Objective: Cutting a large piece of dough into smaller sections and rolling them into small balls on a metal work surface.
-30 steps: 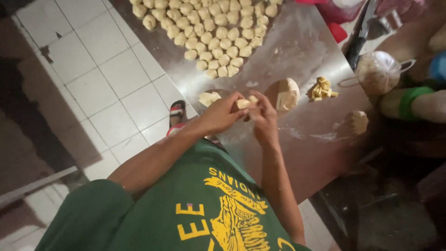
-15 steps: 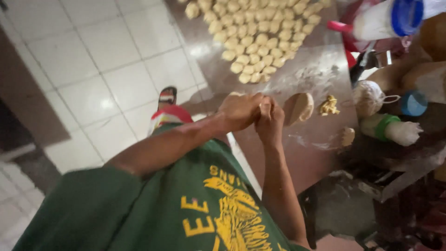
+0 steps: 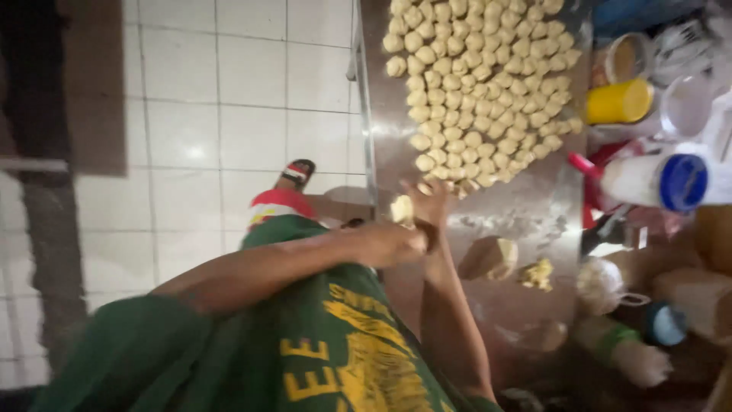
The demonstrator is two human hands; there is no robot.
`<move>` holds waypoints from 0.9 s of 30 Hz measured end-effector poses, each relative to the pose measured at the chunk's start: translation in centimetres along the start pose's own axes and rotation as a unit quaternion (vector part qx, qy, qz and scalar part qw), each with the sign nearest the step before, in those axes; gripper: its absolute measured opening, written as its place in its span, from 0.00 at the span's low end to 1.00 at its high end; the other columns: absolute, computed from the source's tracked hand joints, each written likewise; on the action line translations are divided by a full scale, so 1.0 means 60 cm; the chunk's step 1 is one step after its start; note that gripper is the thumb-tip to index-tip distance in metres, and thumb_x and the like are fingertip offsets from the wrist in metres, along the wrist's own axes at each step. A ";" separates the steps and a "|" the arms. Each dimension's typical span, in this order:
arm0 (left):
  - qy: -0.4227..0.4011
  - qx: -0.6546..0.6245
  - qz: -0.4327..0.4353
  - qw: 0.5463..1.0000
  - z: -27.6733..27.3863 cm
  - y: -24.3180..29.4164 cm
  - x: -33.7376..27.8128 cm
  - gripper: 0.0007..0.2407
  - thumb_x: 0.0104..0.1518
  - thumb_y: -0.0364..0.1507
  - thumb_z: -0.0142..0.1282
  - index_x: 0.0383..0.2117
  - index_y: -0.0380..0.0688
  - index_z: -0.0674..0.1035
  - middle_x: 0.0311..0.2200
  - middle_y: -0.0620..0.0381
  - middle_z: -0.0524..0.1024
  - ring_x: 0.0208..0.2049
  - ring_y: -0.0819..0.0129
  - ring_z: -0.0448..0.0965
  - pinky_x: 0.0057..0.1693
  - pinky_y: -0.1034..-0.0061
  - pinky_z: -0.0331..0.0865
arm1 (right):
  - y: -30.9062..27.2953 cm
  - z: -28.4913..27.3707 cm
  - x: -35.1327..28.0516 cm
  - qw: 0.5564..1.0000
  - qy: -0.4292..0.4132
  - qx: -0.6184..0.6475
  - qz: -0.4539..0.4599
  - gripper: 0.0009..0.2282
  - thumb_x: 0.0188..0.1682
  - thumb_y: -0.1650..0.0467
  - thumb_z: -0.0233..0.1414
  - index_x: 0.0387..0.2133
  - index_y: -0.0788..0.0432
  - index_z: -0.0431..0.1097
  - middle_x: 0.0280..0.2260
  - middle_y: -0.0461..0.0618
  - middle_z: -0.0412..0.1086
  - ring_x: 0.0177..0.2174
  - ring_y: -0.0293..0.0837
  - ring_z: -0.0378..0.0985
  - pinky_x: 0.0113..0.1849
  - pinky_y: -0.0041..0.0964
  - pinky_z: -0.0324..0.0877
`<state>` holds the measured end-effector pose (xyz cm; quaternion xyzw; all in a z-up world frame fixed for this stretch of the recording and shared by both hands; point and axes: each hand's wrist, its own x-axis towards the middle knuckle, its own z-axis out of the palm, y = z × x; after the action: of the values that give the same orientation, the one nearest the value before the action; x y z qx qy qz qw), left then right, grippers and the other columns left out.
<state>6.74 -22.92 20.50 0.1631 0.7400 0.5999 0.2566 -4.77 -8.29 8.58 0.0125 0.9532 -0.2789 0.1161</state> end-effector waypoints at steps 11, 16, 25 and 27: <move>0.225 -0.288 -0.148 0.919 -0.001 -0.110 -0.020 0.48 0.43 0.34 0.63 0.61 0.41 0.34 0.40 0.38 0.73 0.38 0.55 0.78 0.45 0.67 0.72 | -0.243 -0.178 -0.126 0.927 -0.336 0.043 -0.162 0.20 0.36 0.60 0.61 0.43 0.49 0.73 0.43 0.50 0.73 0.46 0.50 0.73 0.47 0.41 0.67; 0.207 -0.414 -0.092 0.882 0.016 -0.151 0.035 0.42 0.47 0.34 0.56 0.62 0.44 0.36 0.42 0.44 0.60 0.38 0.55 0.71 0.43 0.72 0.71 | 0.031 -0.017 -0.051 0.904 -0.293 0.181 -0.252 0.06 0.41 0.76 0.53 0.32 0.60 0.70 0.23 0.50 0.70 0.23 0.43 0.71 0.28 0.37 0.68; 0.169 0.089 0.025 0.981 0.054 -0.090 0.104 0.07 0.58 0.31 0.44 0.39 0.46 0.71 0.38 0.46 0.76 0.38 0.51 0.76 0.40 0.63 0.66 | -0.055 -0.192 -0.135 0.971 -0.113 0.205 0.055 0.14 0.41 0.71 0.46 0.40 0.57 0.72 0.25 0.52 0.71 0.20 0.43 0.70 0.25 0.37 0.64; 0.138 0.104 0.062 0.983 0.056 -0.062 0.126 0.07 0.60 0.32 0.43 0.39 0.46 0.71 0.40 0.46 0.75 0.40 0.50 0.76 0.40 0.61 0.66 | -0.051 -0.200 -0.142 0.978 -0.085 0.182 0.063 0.15 0.42 0.68 0.42 0.35 0.57 0.77 0.33 0.49 0.75 0.28 0.44 0.74 0.31 0.38 0.67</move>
<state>2.73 -16.92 15.00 0.1497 0.8154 0.5509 0.0959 0.68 -4.10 21.97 0.0696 0.8703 -0.4404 0.2093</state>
